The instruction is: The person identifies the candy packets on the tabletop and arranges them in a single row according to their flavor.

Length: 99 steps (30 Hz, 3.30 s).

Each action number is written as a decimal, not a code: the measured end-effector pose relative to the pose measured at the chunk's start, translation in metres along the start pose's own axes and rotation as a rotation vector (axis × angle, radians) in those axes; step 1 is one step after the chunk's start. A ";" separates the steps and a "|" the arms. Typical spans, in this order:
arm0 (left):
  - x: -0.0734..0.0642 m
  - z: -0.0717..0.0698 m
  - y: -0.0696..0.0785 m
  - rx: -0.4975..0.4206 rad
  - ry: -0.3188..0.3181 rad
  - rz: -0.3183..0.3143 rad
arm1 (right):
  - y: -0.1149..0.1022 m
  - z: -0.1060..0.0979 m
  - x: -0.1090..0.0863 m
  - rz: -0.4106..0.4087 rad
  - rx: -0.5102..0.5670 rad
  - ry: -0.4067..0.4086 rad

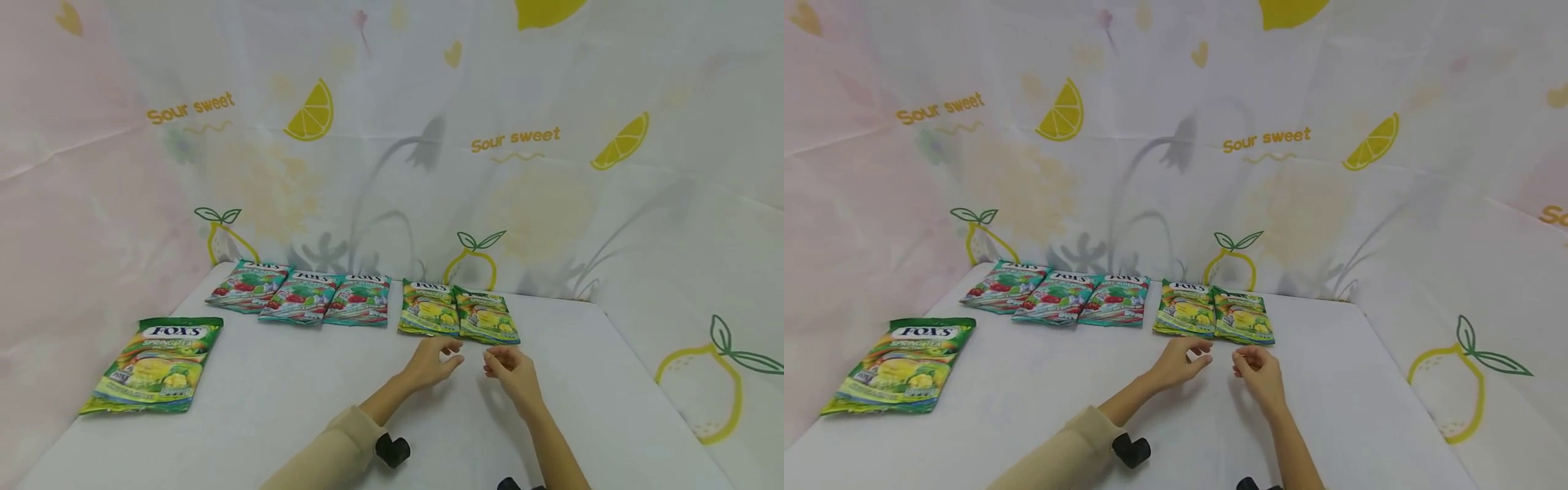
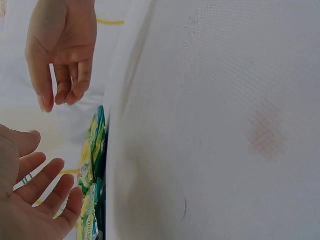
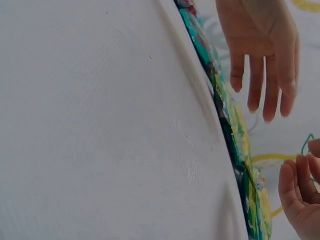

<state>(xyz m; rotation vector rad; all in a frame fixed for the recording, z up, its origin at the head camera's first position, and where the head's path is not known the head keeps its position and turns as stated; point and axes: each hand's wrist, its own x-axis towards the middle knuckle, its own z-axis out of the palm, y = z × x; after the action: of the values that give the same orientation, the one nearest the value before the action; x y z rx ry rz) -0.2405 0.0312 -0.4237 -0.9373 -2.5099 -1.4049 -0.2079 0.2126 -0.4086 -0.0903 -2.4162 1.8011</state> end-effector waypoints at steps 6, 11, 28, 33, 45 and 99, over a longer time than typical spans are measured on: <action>-0.010 -0.007 0.003 -0.026 0.024 -0.001 | -0.002 0.006 -0.008 -0.012 0.011 -0.029; -0.016 -0.014 0.003 -0.052 0.041 -0.016 | -0.006 0.012 -0.013 -0.044 0.012 -0.054; -0.044 -0.039 -0.001 -0.049 0.082 -0.038 | -0.013 0.038 -0.031 -0.115 0.001 -0.164; -0.054 -0.044 -0.003 -0.041 0.112 -0.042 | -0.015 0.046 -0.035 -0.120 -0.006 -0.217; -0.082 -0.055 -0.009 -0.013 0.189 -0.083 | -0.012 0.064 -0.044 -0.190 -0.022 -0.344; -0.151 -0.113 -0.022 0.032 0.425 -0.329 | -0.062 0.154 -0.058 -0.300 0.030 -0.657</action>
<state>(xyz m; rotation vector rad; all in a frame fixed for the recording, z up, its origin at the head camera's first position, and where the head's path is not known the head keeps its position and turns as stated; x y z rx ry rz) -0.1537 -0.1371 -0.4344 -0.1860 -2.4118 -1.4521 -0.1702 0.0409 -0.3963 0.9528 -2.5842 1.9278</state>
